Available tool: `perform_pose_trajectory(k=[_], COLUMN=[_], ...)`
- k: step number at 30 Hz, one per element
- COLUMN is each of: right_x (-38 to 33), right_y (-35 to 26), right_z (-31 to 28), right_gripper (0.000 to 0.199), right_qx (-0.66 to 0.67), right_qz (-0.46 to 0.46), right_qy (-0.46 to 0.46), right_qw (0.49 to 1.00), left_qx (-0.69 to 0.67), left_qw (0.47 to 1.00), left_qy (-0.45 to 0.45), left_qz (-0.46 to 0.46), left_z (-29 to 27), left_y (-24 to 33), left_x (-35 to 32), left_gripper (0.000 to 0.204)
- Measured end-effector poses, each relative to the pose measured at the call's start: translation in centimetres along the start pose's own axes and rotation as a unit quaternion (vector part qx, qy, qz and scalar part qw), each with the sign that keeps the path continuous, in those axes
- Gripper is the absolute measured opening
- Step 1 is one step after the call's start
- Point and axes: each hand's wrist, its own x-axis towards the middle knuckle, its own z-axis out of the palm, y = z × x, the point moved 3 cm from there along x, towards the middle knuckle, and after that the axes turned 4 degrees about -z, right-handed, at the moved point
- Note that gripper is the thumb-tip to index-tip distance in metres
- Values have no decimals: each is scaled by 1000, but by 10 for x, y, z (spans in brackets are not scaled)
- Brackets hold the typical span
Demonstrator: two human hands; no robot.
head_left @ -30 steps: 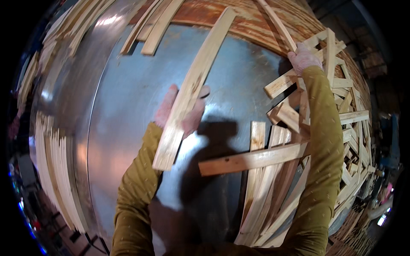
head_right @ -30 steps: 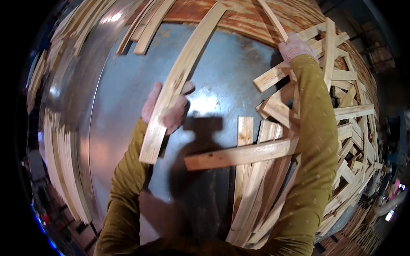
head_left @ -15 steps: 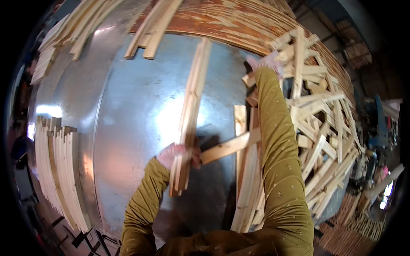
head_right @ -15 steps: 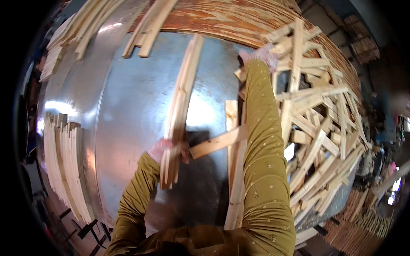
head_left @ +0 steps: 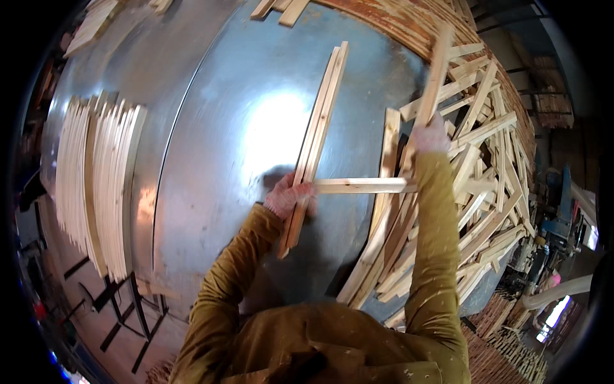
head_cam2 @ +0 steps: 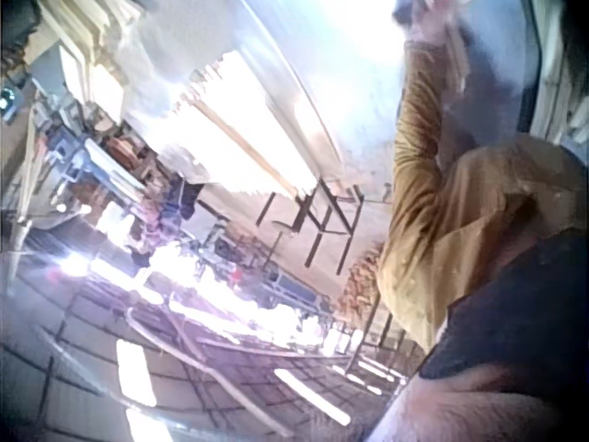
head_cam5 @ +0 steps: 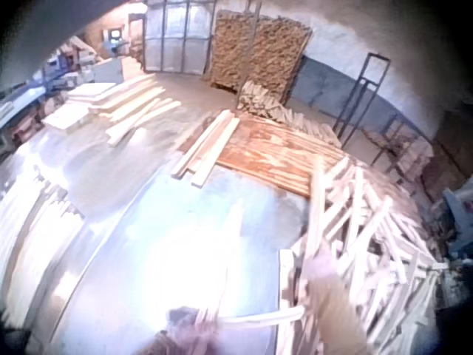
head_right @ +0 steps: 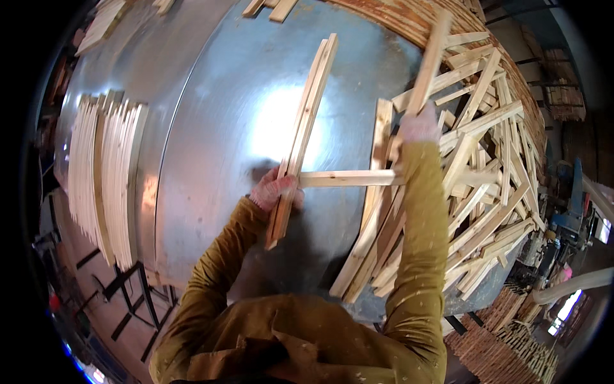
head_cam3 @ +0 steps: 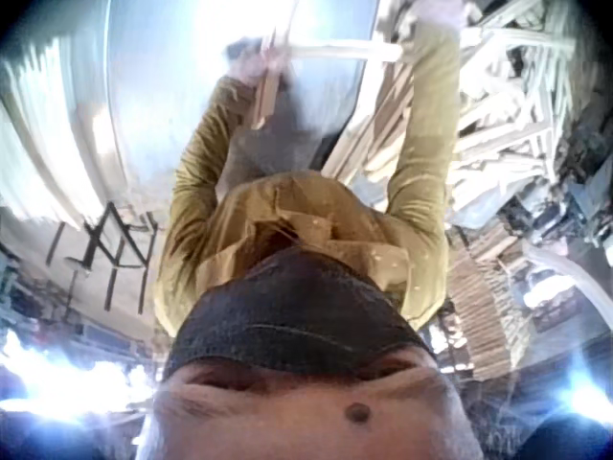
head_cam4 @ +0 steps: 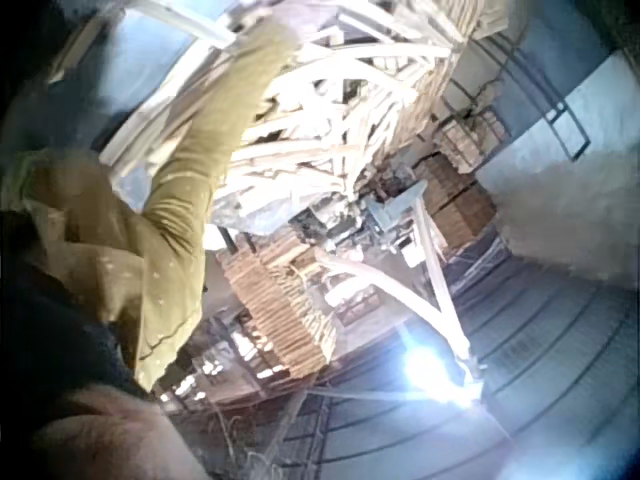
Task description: The person repeatedly picks up thin wooden strips from a large pile on a metal table, briefly aligns them, and places them into a separate stack. The process involves continuous handling and repositioning of the strips to organize them.
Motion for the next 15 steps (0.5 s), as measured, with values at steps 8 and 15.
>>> perform_pose_trajectory(k=[8, 15], right_x=[-277, -350], right_y=[-8, -51], right_z=[106, 103], right_gripper=[65, 76], right_qx=[119, 295], right_qz=[-147, -11], right_qy=[-247, -341], right_qw=[951, 892], left_qx=[232, 347], left_qw=[963, 892], left_qy=[140, 281], left_qz=[11, -67], left_z=[-22, -54], left_y=[-77, -63], left_x=[-77, -155], left_gripper=[24, 52])
